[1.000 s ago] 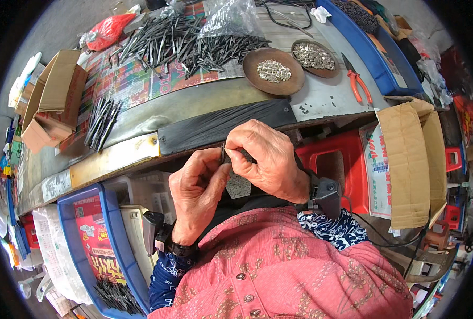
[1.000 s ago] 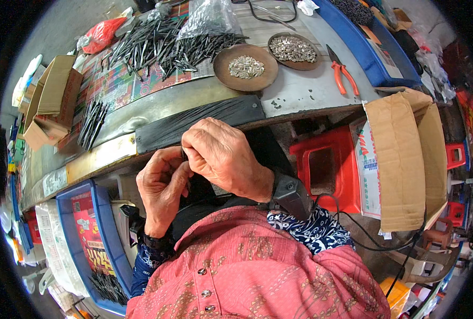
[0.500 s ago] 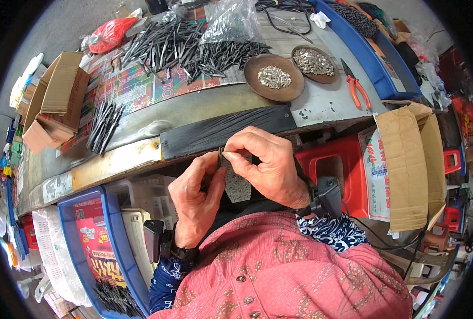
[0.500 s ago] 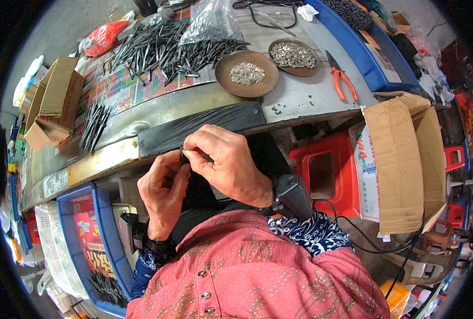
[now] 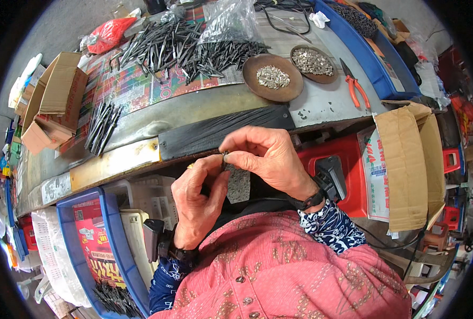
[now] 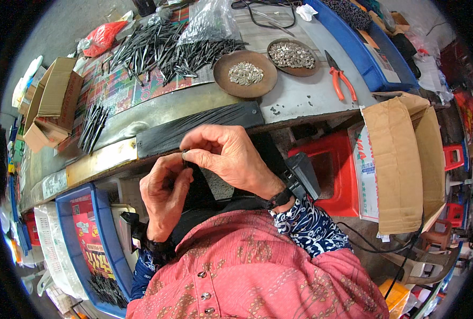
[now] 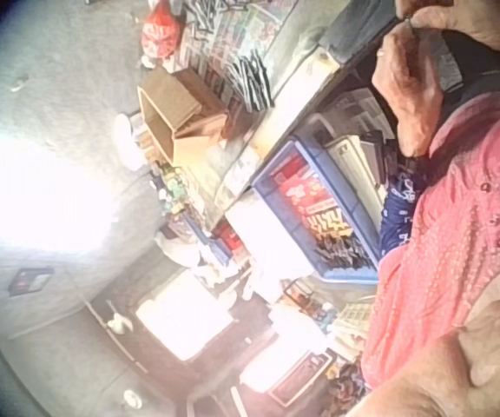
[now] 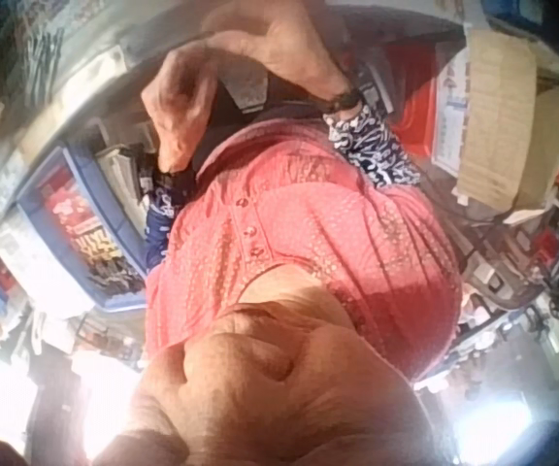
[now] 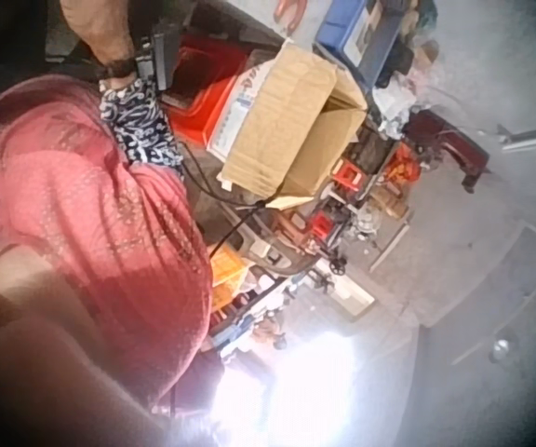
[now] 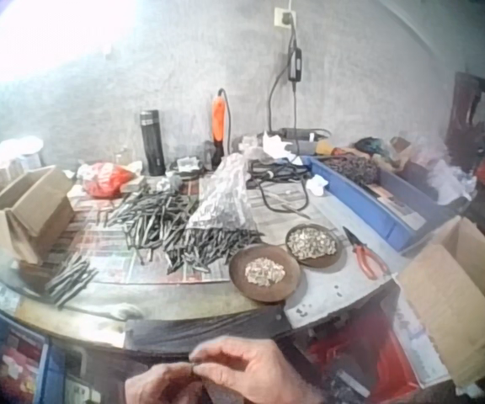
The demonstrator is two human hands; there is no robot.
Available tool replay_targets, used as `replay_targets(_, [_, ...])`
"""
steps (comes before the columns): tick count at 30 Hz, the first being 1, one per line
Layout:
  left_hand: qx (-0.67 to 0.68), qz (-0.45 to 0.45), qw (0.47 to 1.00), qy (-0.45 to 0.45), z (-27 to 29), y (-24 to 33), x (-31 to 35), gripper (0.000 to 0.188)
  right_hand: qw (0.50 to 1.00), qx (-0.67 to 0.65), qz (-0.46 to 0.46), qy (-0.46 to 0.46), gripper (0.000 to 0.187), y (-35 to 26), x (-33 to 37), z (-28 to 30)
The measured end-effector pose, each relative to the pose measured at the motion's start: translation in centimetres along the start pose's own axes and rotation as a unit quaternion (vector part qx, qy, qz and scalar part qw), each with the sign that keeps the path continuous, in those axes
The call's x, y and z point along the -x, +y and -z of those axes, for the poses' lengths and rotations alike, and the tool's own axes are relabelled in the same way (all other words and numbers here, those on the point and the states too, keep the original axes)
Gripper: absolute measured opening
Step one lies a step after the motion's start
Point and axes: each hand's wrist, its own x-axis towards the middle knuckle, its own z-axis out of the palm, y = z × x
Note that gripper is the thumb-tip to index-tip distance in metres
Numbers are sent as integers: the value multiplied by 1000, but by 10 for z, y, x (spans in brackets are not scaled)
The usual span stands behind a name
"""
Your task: The person repeatedly picks a small metal fastener from a bowl and a black rod from a pile on the table, then presses the fastener onto the rod. The person uses red-handled pliers to trim the rod after attaching the fastener. The process is repeated multiple times throughout the clip.
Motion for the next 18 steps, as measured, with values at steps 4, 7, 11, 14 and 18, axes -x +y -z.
replay_targets(4, [77, 40, 996, 20, -5, 5, -2, 15, 998, 54, 33, -1, 12, 0, 0, 0])
replay_targets(7, [197, 144, 970, 7, -2, 12, -3, 12, 999, 47, 24, 11, 12, -2, -2, -4])
replay_targets(11, [158, 99, 982, 35, -2, 10, -12, 11, 997, 66, 36, 8, 11, -7, -8, -9])
replay_targets(14, [167, 121, 978, 38, 3, 7, -13, 8, 993, 110, 32, -19, 9, -15, -15, -4])
replay_targets(18, [224, 160, 960, 59, 11, 4, -16, 7, 950, 292, 106, -30, 9, -22, -44, 10])
